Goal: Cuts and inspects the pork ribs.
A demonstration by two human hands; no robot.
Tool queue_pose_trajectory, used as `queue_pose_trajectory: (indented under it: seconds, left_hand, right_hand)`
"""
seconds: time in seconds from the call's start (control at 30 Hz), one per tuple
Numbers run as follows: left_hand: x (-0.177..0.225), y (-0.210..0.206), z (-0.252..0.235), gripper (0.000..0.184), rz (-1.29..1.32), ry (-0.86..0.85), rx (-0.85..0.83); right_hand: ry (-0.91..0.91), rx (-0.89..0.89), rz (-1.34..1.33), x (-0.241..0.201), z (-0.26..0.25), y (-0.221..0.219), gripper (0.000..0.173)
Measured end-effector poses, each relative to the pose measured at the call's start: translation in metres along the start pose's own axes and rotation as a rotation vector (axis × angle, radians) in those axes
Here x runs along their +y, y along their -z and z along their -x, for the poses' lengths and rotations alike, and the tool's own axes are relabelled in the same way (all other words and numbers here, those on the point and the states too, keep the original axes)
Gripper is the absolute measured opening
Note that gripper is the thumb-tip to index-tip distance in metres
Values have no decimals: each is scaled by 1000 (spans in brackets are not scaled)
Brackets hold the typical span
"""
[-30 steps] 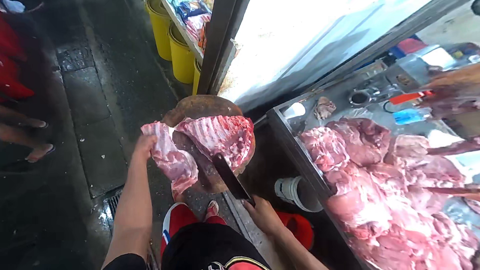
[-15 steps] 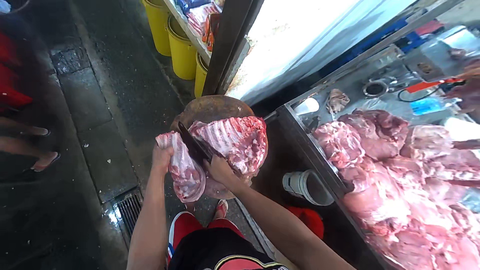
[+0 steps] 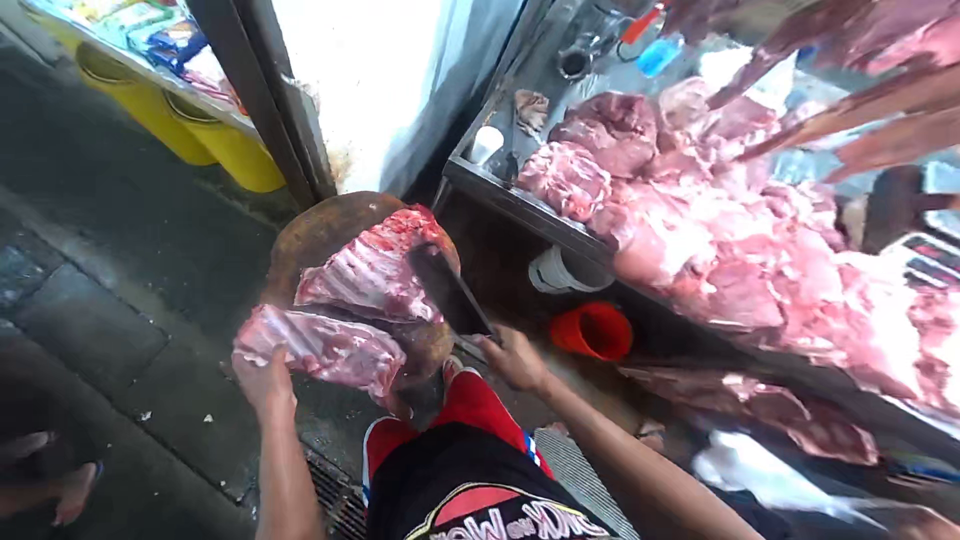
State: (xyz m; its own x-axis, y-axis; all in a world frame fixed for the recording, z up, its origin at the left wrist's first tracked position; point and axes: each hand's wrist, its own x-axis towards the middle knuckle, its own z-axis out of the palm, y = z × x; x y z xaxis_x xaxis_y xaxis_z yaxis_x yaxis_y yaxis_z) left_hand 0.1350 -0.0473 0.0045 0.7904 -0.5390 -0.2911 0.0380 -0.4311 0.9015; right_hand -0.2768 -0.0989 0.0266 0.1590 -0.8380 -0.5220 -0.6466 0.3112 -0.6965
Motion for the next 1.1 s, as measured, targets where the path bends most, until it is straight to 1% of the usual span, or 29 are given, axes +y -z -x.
queue_pose_trajectory:
  seconds: [0.03, 0.07, 0.1, 0.2, 0.27, 0.3, 0.37, 0.43, 0.47, 0.53, 0.63, 0.67, 0.73, 0.83, 0.9, 0.93, 0.97, 1.03, 1.07, 1.1]
  left_hand:
    - [-2, 1, 0, 95, -101, -48, 7]
    - [2, -1, 5, 97, -162, -87, 2]
    - [8, -8, 16, 95, -204, -113, -12]
    - [19, -37, 47, 85, -317, -240, -81]
    - [18, -64, 71, 73, -331, -338, -97]
    - [19, -76, 82, 65, -316, -361, -103]
    - [18, -96, 100, 53, -297, -351, -150]
    - [11, -110, 107, 50, -323, -324, -219]
    - [7, -116, 104, 51, -335, -298, -252]
    - [-2, -123, 96, 49, -345, -213, -279]
    - [-2, -126, 92, 45, -374, -185, -222]
    - [0, -127, 94, 43, -391, -196, -202]
    - [10, -127, 94, 41, -432, -214, -139]
    - [41, -134, 83, 46, -460, -202, -45]
    - [61, -143, 61, 51, -455, -241, -58]
    - [71, -149, 44, 52, -468, -268, -78]
    - [79, -157, 25, 53, -494, -296, -102]
    - [88, -173, -20, 55, -543, -276, -192]
    - [89, -179, -42, 56, -571, -234, -249]
    - [87, -184, -63, 55, -602, -183, -311]
  right_hand:
    - [1, 62, -77, 4, 1, 7, 45]
    - [-5, 117, -148, 10, 1, 13, 43]
    - [-21, 162, -194, 18, 1, 19, 42]
    - [-73, 221, -225, 37, -15, 38, 44]
    - [-121, 225, -282, 49, -27, 60, 44]
    - [-133, 224, -351, 54, -34, 71, 42]
    - [-145, 237, -540, 57, -50, 91, 39]
    - [-125, 284, -665, 48, -71, 117, 34]
    - [-98, 320, -663, 42, -84, 136, 31]
    - [-72, 396, -518, 32, -117, 179, 29]
    - [-161, 408, -90, 30, -182, 253, 45]
    - [-159, 416, 47, 35, -205, 276, 48]
    - [-141, 418, 316, 61, -252, 317, 56]
    - [-128, 418, 527, 95, -299, 365, 57]
    - [-110, 463, 578, 118, -315, 374, 59]
    - [-115, 499, 579, 121, -317, 370, 61]
    - [-120, 535, 540, 111, -311, 358, 62]
    - [-112, 554, 446, 80, -286, 316, 57]
    - [-100, 510, 382, 63, -269, 286, 52]
    - [-65, 431, 294, 48, -252, 252, 48]
